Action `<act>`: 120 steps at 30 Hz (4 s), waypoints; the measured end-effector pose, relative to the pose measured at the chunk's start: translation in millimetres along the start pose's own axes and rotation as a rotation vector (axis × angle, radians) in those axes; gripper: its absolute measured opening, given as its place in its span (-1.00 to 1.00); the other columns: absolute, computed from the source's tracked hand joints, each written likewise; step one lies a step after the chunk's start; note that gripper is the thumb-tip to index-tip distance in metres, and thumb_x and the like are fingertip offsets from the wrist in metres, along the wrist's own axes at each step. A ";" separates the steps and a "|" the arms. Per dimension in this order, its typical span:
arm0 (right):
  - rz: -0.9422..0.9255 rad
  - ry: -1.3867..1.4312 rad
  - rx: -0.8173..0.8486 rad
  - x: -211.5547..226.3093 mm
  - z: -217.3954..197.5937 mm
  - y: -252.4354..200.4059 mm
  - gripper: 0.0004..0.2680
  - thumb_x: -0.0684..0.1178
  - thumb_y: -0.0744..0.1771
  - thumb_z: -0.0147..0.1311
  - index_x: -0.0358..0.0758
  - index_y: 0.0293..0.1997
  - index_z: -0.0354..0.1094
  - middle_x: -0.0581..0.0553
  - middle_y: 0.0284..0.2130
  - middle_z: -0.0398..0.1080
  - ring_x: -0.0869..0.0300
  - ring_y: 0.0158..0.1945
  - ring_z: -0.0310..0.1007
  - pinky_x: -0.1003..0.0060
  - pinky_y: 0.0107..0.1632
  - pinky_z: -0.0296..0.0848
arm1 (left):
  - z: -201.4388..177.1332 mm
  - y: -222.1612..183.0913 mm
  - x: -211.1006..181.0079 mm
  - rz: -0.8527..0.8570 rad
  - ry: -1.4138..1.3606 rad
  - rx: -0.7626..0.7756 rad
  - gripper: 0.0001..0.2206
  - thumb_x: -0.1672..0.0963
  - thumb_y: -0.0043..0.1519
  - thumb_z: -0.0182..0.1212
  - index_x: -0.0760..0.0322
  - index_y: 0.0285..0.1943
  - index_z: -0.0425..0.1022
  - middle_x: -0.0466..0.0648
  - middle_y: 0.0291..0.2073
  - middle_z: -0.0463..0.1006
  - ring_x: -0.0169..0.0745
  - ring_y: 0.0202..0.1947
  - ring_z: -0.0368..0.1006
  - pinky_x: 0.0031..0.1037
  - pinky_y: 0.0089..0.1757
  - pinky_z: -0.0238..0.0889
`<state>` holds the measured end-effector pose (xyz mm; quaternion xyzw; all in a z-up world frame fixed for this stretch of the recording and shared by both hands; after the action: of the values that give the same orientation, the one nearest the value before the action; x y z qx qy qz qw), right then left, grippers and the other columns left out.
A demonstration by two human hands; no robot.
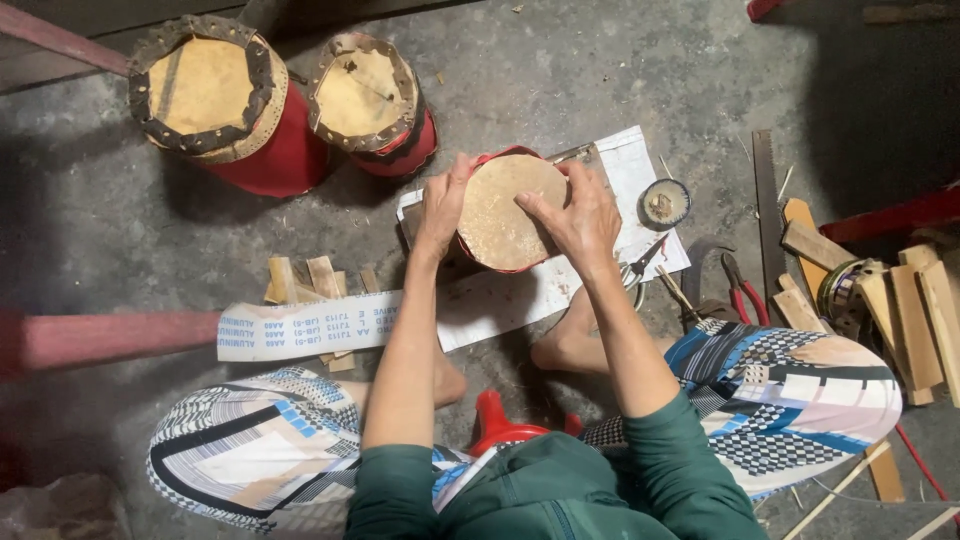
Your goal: Trimming excess material from a drum head and hammering a wooden rim into place to secure it.
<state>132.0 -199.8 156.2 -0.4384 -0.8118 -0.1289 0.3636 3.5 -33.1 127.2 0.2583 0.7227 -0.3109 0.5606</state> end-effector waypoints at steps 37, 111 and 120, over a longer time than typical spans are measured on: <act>-0.187 0.380 -0.027 -25.6 8.1 11.4 -0.73 -0.02 0.40 0.11 0.16 0.27 0.42 -0.22 -0.13 0.39 0.09 -0.19 0.42 0.23 -0.16 0.53 | 3.1 -9.3 7.5 0.286 -0.096 -0.378 -0.74 0.07 0.41 0.14 0.15 0.22 0.58 0.07 0.11 0.60 0.00 0.24 0.44 -0.17 0.25 0.22; -0.275 0.352 -0.201 -30.6 26.7 8.7 -0.71 -0.08 0.42 0.05 0.11 0.32 0.39 -0.21 -0.24 0.32 0.10 -0.22 0.27 0.20 -0.01 0.32 | 2.8 10.7 4.6 0.342 0.355 -0.474 -0.63 0.29 0.07 0.37 0.04 0.01 0.57 -0.11 -0.35 0.59 0.00 -0.19 0.51 -0.23 -0.02 0.36; -0.258 0.289 -0.251 -7.8 16.6 -0.4 -0.71 -0.16 0.39 0.04 0.09 0.27 0.41 -0.24 -0.24 0.33 -0.09 -0.14 0.39 0.10 0.06 0.33 | 4.4 -17.6 -6.6 0.453 0.247 -0.398 -0.58 0.23 0.19 0.35 0.06 0.24 0.51 -0.03 -0.01 0.57 0.03 0.05 0.48 -0.21 0.12 0.31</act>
<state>126.5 -196.0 139.1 -0.3499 -0.7782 -0.3356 0.3991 -4.9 -48.3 135.7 0.3334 0.7560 0.0029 0.5633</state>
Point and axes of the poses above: each hand's wrist, its own y-axis towards the middle knuckle, its own z-axis out of the palm, x = y × z, the point moved 5 cm from there along y, towards the middle knuckle
